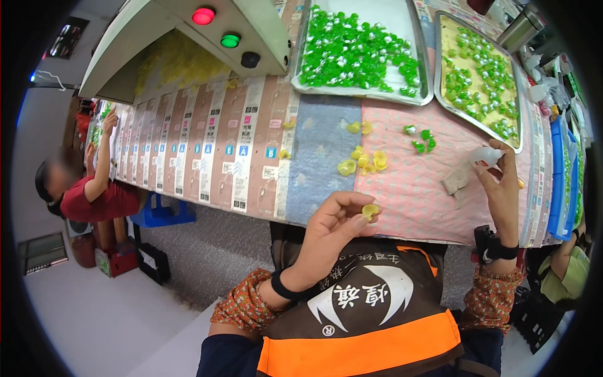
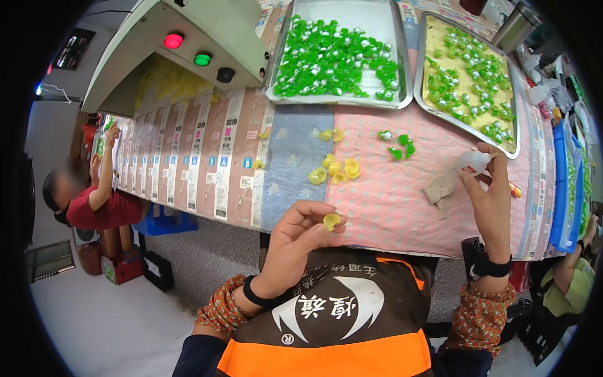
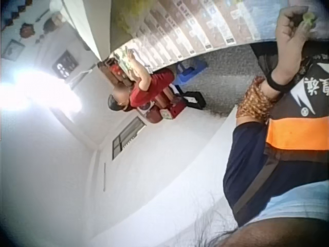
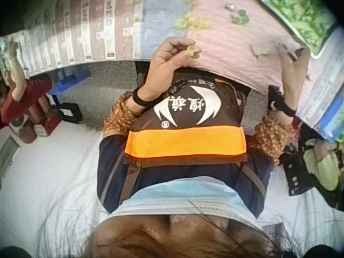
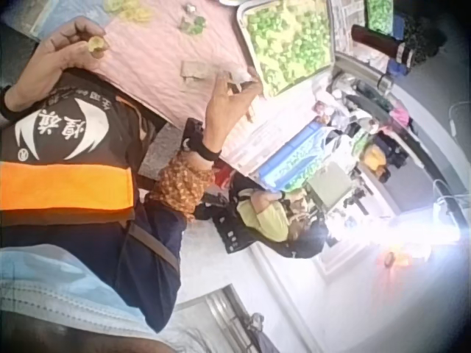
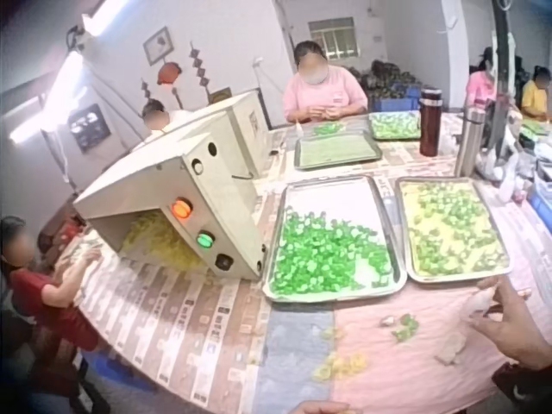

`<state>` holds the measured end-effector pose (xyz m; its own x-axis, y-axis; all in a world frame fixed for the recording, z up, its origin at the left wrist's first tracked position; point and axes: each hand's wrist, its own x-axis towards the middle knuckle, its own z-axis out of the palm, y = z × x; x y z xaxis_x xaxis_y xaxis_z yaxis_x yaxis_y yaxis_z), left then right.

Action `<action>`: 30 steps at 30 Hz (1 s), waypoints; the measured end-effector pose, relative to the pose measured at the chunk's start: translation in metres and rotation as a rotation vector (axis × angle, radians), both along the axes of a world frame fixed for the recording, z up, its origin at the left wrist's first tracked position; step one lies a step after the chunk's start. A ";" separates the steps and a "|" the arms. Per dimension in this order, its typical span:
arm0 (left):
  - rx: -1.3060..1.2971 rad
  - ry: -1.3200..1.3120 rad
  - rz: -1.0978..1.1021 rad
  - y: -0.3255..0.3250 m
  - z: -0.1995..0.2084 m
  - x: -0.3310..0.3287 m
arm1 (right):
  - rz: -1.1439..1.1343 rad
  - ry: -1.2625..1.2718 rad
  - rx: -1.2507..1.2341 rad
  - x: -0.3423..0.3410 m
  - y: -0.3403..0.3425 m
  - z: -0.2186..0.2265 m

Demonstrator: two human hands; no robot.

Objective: Apply adhesive to small plastic components and assemble them.

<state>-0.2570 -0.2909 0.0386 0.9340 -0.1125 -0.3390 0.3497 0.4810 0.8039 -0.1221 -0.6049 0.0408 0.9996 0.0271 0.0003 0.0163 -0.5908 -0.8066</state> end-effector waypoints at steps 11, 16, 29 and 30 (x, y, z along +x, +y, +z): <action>-0.044 -0.007 0.013 0.011 0.003 0.008 | 0.169 -0.356 -0.172 -0.010 0.084 0.066; -0.055 -0.051 0.019 0.017 0.005 0.005 | 0.356 -0.354 -0.403 0.016 0.101 0.032; -0.059 -0.035 0.038 0.026 -0.005 -0.004 | 0.405 -0.301 -0.626 0.017 0.128 0.001; -0.055 -0.044 0.035 0.026 -0.005 -0.004 | 0.407 -0.302 -0.660 0.018 0.129 -0.001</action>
<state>-0.2608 -0.2645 0.0335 0.9515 -0.0970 -0.2919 0.2970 0.5360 0.7902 -0.1041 -0.4759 0.0396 0.8709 0.4754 0.1244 0.4914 -0.8419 -0.2230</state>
